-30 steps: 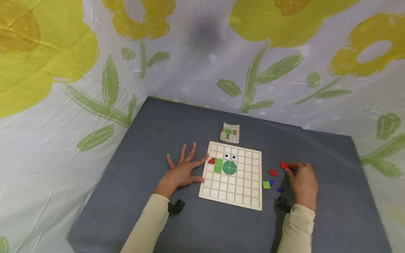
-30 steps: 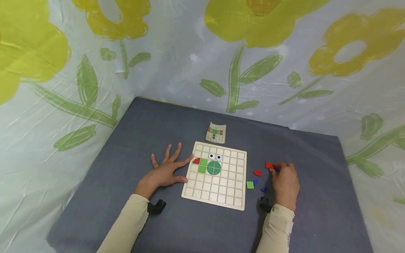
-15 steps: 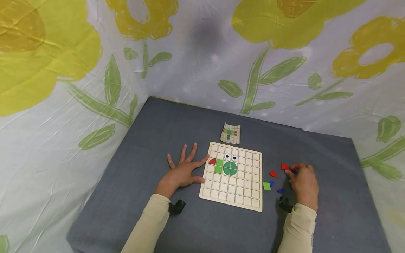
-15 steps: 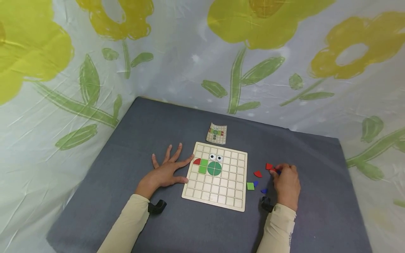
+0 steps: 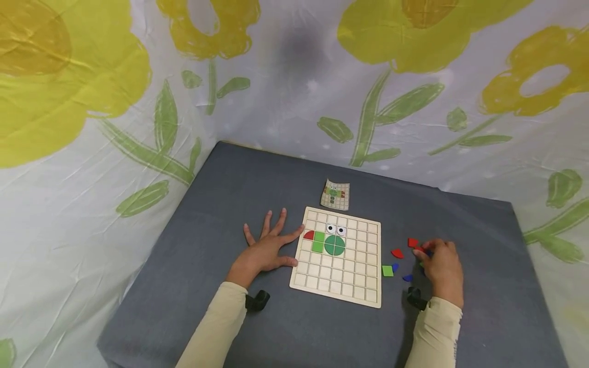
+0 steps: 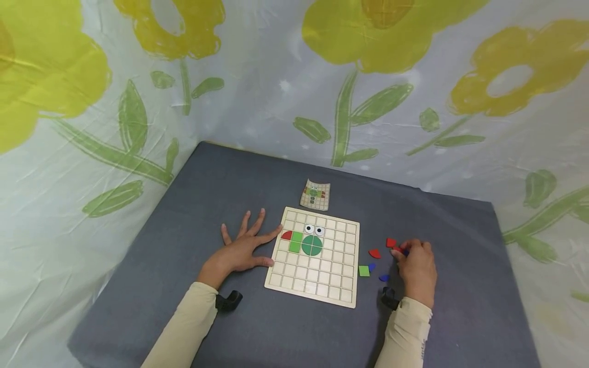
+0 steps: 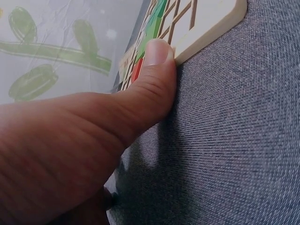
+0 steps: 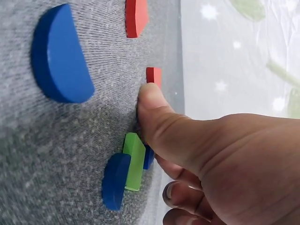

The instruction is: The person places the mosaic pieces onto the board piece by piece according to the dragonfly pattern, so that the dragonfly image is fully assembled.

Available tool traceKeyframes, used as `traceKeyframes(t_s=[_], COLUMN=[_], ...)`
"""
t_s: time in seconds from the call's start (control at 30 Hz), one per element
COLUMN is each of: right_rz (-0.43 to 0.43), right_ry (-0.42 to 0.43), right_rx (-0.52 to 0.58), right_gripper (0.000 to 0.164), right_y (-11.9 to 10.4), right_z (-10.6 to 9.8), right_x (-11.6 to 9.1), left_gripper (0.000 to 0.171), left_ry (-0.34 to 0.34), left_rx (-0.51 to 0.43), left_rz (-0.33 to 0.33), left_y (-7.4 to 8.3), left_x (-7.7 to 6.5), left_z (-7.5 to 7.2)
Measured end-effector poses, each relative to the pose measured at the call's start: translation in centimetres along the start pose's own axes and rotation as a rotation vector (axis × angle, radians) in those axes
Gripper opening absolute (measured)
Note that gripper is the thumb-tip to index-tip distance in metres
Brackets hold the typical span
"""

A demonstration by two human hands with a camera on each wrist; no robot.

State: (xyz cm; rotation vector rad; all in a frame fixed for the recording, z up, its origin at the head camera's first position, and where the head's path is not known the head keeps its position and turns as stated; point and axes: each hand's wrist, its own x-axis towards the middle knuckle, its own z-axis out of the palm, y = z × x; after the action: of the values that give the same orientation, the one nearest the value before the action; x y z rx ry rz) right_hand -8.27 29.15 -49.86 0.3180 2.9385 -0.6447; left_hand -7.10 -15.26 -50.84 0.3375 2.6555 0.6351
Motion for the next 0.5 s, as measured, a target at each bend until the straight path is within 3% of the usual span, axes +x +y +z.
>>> traceKeyframes(t_s=[0.33,0.5], right_rz=[-0.006,-0.014], right_ry=[0.018,-0.011], right_rx=[0.012,-0.007], right_gripper=[0.034,0.03], right_y=[-0.11,0.01], right_z=[0.1,-0.08], right_x=[-0.35,-0.26], left_gripper=[0.096,0.095], left_ry=[-0.013,-0.017], left_rx=[-0.005,-0.004], left_rz=[0.002,0.005], left_y=[-0.04,-0.03], left_x=[-0.09,-0.03], left_z=[0.18,0.03])
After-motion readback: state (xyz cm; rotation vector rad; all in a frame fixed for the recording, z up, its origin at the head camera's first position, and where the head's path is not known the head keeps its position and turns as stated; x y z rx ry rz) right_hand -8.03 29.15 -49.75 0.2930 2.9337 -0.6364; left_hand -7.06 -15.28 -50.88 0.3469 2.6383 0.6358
